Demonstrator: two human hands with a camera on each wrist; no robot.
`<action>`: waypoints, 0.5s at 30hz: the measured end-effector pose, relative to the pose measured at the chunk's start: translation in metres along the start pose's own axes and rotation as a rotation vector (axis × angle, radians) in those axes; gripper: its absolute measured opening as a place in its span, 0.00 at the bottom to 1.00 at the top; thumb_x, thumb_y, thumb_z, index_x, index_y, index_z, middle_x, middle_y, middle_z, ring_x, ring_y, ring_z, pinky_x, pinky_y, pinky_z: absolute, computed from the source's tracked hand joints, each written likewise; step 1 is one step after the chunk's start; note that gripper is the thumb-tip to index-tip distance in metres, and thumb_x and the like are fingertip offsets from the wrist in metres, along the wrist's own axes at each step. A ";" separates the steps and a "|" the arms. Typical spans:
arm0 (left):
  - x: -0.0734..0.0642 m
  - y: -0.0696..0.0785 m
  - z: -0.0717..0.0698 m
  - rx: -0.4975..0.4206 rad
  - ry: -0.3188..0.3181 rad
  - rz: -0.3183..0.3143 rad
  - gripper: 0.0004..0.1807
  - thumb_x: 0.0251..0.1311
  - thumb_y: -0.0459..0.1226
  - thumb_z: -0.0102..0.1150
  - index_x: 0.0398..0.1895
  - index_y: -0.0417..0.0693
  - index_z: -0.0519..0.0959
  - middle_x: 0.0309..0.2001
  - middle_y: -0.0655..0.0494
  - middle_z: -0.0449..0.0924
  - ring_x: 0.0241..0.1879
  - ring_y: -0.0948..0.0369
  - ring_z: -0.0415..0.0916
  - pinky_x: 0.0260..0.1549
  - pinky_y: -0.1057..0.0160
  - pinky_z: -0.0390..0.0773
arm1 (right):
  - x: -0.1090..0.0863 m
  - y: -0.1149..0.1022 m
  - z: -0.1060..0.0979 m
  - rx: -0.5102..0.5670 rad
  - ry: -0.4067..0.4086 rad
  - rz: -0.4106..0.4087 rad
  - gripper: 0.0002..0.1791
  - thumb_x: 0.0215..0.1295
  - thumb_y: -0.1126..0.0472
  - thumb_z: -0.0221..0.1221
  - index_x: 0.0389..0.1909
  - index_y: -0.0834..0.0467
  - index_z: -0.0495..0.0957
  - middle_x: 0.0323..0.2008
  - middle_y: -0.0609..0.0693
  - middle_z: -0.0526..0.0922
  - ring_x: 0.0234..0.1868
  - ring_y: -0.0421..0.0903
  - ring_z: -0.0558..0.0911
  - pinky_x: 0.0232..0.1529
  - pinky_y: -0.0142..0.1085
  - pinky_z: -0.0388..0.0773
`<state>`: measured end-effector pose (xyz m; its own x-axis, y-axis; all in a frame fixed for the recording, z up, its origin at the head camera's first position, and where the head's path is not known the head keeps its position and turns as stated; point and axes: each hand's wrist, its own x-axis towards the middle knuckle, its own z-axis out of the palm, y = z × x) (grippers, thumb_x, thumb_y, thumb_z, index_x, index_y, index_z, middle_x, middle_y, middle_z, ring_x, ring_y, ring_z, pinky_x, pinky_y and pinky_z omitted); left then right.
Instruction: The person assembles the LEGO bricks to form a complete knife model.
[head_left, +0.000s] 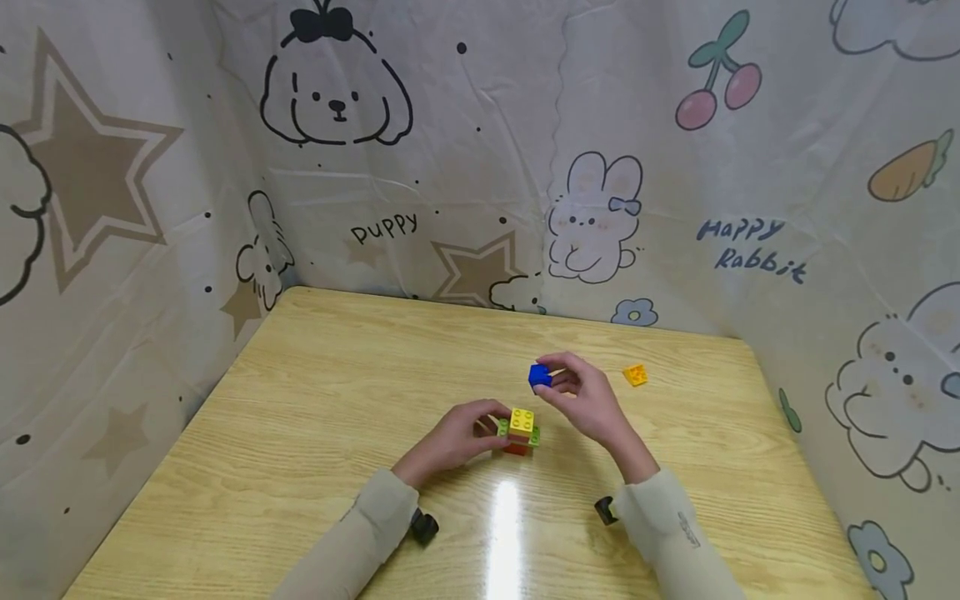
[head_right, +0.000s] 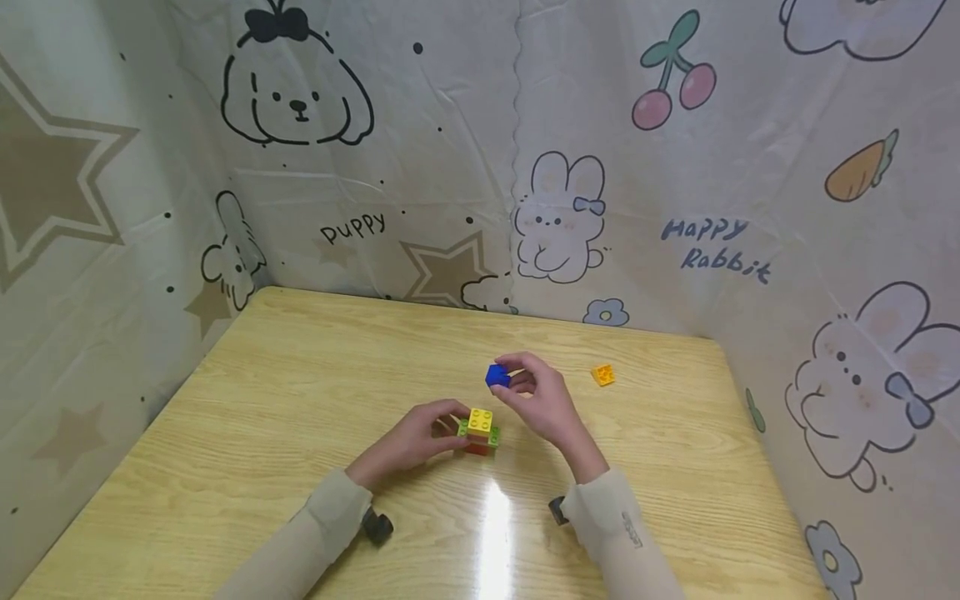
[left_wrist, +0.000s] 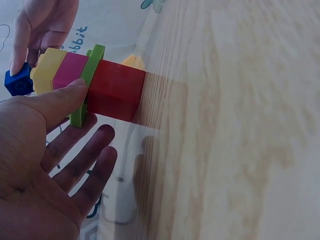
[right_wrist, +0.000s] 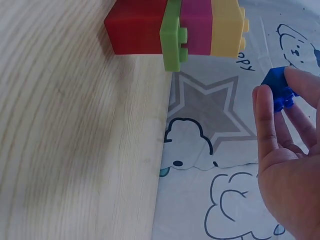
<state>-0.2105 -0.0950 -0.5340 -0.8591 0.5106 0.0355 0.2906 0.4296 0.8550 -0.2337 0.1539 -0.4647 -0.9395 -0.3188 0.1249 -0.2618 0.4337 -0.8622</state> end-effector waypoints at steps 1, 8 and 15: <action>0.000 0.000 0.000 0.003 0.000 0.002 0.17 0.68 0.41 0.68 0.59 0.53 0.81 0.57 0.56 0.84 0.48 0.62 0.82 0.50 0.64 0.83 | -0.001 0.000 0.000 -0.003 -0.004 -0.013 0.24 0.69 0.58 0.69 0.63 0.57 0.79 0.57 0.56 0.82 0.48 0.49 0.83 0.50 0.28 0.82; 0.001 0.000 0.001 0.012 0.002 -0.009 0.18 0.68 0.41 0.68 0.60 0.54 0.81 0.57 0.59 0.84 0.48 0.63 0.81 0.51 0.65 0.82 | -0.007 0.001 0.001 -0.032 -0.008 -0.072 0.23 0.68 0.58 0.69 0.63 0.56 0.81 0.53 0.55 0.83 0.44 0.46 0.83 0.49 0.31 0.83; 0.000 0.000 0.000 0.016 0.001 -0.003 0.18 0.68 0.40 0.68 0.59 0.54 0.81 0.57 0.59 0.83 0.48 0.63 0.82 0.50 0.65 0.83 | -0.013 0.000 0.002 -0.062 -0.024 -0.115 0.22 0.68 0.58 0.69 0.62 0.55 0.83 0.49 0.52 0.83 0.42 0.46 0.80 0.48 0.36 0.83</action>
<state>-0.2103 -0.0949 -0.5338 -0.8604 0.5086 0.0335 0.2949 0.4432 0.8465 -0.2211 0.1561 -0.4675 -0.8972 -0.3893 0.2084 -0.3811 0.4443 -0.8108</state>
